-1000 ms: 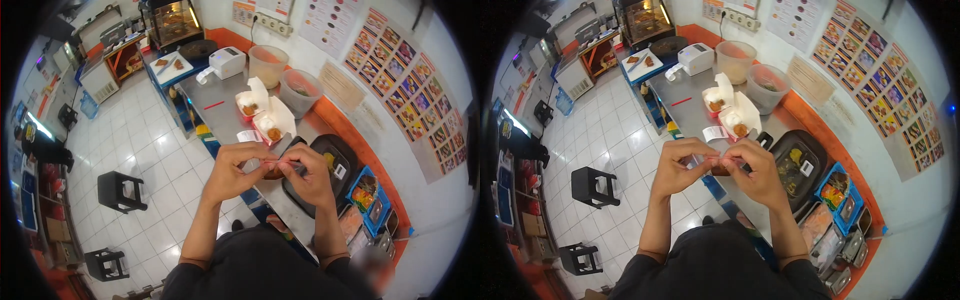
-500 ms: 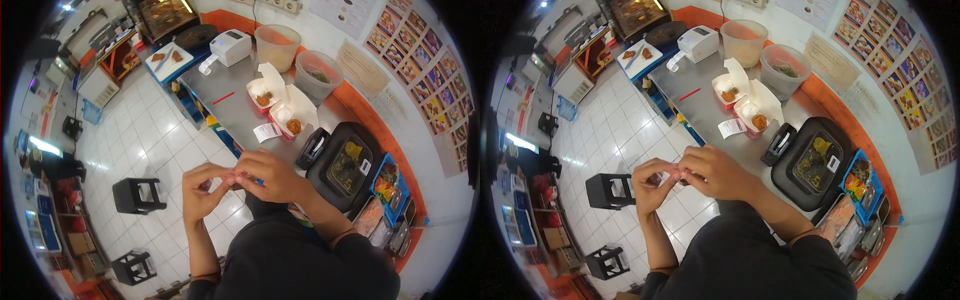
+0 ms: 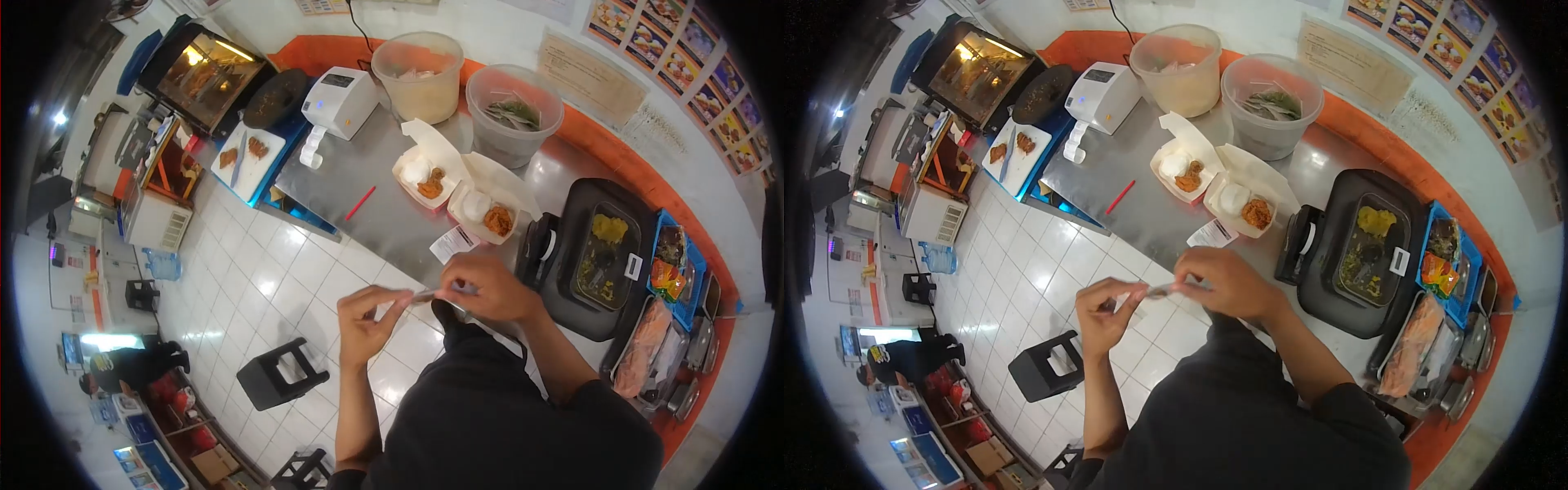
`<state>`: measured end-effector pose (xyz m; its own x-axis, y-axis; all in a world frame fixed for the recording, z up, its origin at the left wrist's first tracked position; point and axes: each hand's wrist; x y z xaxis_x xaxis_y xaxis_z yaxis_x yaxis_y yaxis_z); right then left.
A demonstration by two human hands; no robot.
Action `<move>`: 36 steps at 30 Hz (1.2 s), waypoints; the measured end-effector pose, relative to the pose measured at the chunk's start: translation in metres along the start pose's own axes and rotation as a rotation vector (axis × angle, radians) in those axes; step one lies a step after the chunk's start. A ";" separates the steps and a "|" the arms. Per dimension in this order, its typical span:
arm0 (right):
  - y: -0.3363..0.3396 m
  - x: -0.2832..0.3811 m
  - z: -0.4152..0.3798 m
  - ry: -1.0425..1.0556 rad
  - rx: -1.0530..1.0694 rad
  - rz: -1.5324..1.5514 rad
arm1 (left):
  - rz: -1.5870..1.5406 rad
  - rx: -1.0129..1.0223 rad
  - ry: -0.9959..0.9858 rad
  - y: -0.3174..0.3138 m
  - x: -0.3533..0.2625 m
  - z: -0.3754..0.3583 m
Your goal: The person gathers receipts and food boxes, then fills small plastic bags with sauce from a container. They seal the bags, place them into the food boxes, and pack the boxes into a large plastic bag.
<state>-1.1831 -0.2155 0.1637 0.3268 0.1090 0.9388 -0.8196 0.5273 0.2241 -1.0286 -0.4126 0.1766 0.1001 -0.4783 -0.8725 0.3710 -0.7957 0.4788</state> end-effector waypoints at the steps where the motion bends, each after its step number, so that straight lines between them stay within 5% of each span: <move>1: 0.008 -0.005 0.003 -0.075 -0.006 0.012 | -0.028 0.010 -0.027 -0.004 0.005 0.015; 4: 0.021 -0.047 0.005 -0.072 -0.156 0.052 | 0.081 -0.017 -0.120 -0.006 0.006 0.053; 7: 0.039 -0.078 0.012 -0.229 -0.262 -0.060 | -0.205 -0.078 -0.421 0.012 -0.009 0.079; 9: 0.051 -0.109 0.016 -0.293 -0.258 -0.146 | -0.624 0.021 -0.248 0.032 -0.056 0.064; 13: 0.062 -0.185 0.028 -0.402 -0.305 -0.245 | -1.357 0.371 -0.620 0.046 -0.117 0.068; 16: 0.060 -0.225 0.038 -0.507 -0.399 -0.130 | -1.893 0.196 -0.492 0.016 -0.166 0.025; 17: 0.055 -0.239 0.035 -0.493 -0.442 -0.259 | -1.937 0.040 -0.442 0.009 -0.181 0.009; 20: 0.053 -0.269 0.026 -0.399 -0.558 -0.583 | -2.009 0.090 -0.388 0.028 -0.171 0.002; 24: 0.042 -0.240 0.012 -0.351 -0.570 -0.607 | -1.908 0.483 -0.811 0.041 -0.143 0.023; 26: 0.028 -0.206 0.001 -0.408 -0.511 -0.484 | -1.696 0.472 -0.802 0.051 -0.144 0.010; 28: 0.002 -0.144 0.010 -0.446 -0.443 -0.320 | -1.362 0.250 -0.625 0.067 -0.134 -0.027; 30: -0.034 -0.067 0.010 -0.215 -0.395 -0.130 | -1.075 0.106 -0.470 0.071 -0.116 -0.058; 34: -0.093 0.062 -0.042 -0.295 0.046 0.695 | -0.354 -0.039 -0.364 0.038 -0.050 -0.076; 36: -0.108 0.082 -0.072 -0.285 0.053 0.503 | -0.155 -0.022 -0.354 0.008 -0.029 -0.087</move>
<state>-1.0336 -0.2025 0.1979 -0.2429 0.1006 0.9648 -0.8660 0.4257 -0.2624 -0.9483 -0.3722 0.1973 -0.2821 -0.4549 -0.8447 0.3772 -0.8621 0.3383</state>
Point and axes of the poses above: each hand's wrist, its own z-axis towards the middle knuckle, its own y-axis out of the back of the hand, x = y × z, and after that the axes turned 8 degrees about z, right-handed
